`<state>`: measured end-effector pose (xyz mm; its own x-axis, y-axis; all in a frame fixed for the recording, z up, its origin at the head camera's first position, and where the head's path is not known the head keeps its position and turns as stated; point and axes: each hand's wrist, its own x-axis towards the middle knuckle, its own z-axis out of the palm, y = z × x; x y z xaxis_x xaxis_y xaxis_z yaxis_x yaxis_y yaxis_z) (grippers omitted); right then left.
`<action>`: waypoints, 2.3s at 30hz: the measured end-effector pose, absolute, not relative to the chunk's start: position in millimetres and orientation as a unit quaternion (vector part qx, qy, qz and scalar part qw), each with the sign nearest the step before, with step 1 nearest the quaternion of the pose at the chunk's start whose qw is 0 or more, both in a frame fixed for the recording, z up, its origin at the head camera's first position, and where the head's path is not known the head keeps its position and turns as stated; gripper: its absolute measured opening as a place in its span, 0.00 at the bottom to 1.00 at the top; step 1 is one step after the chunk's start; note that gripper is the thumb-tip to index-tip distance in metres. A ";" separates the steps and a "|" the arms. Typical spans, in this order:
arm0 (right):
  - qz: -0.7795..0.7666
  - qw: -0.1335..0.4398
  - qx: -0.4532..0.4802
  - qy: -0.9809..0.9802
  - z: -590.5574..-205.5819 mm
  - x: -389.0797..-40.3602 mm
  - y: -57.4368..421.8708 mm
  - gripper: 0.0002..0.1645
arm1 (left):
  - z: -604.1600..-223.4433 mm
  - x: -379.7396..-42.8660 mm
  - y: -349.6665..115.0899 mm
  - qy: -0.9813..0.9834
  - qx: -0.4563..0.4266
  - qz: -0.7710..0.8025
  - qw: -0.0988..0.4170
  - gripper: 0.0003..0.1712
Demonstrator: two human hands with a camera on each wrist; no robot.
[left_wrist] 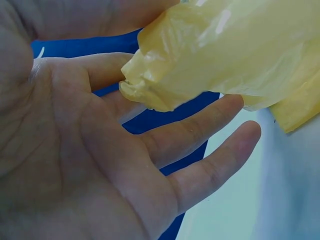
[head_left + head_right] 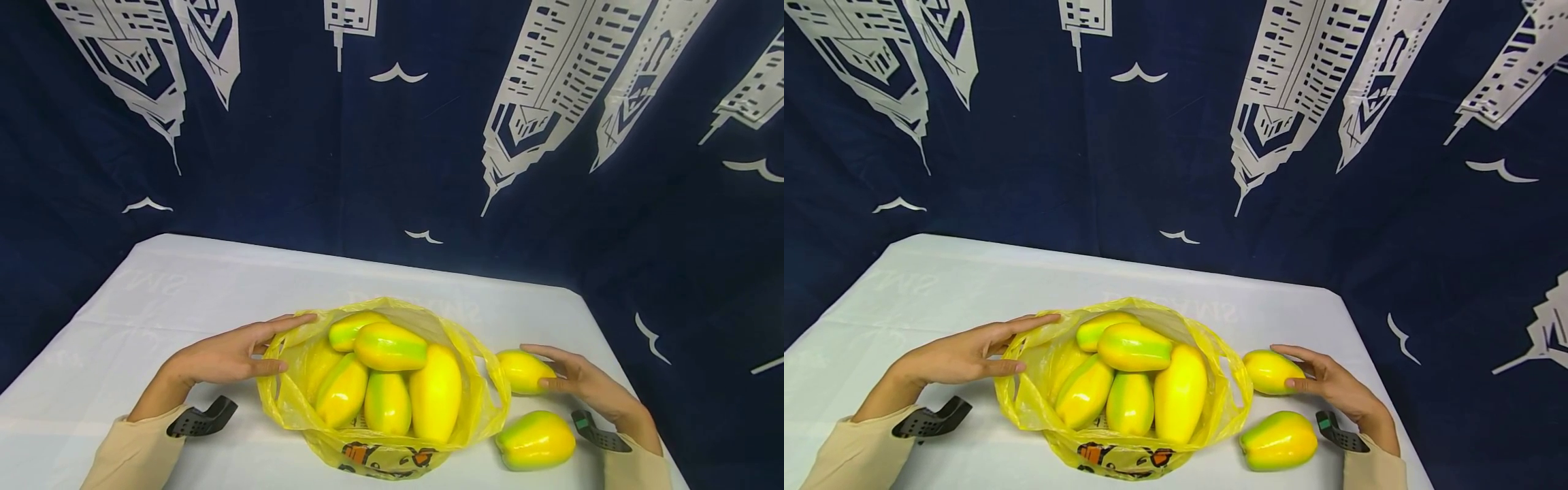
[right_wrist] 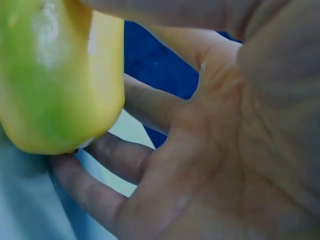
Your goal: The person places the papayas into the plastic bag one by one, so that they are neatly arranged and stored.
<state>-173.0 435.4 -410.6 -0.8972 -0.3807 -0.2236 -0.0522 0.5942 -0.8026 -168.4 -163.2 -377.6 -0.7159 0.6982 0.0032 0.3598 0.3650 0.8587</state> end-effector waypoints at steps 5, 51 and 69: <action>-0.436 0.201 -0.118 0.869 -410.9 -173.0 436.1 0.36 | -377.4 -168.4 -163.0 0.805 0.331 0.456 0.186 0.39; -0.354 0.052 -0.141 0.923 -355.3 -157.1 398.6 0.38 | -375.3 -170.3 -163.8 0.801 0.321 0.463 0.203 0.43; -0.313 -0.007 -0.300 0.901 -310.6 -142.9 331.8 0.37 | -374.7 -170.3 -165.2 0.798 0.325 0.465 0.200 0.42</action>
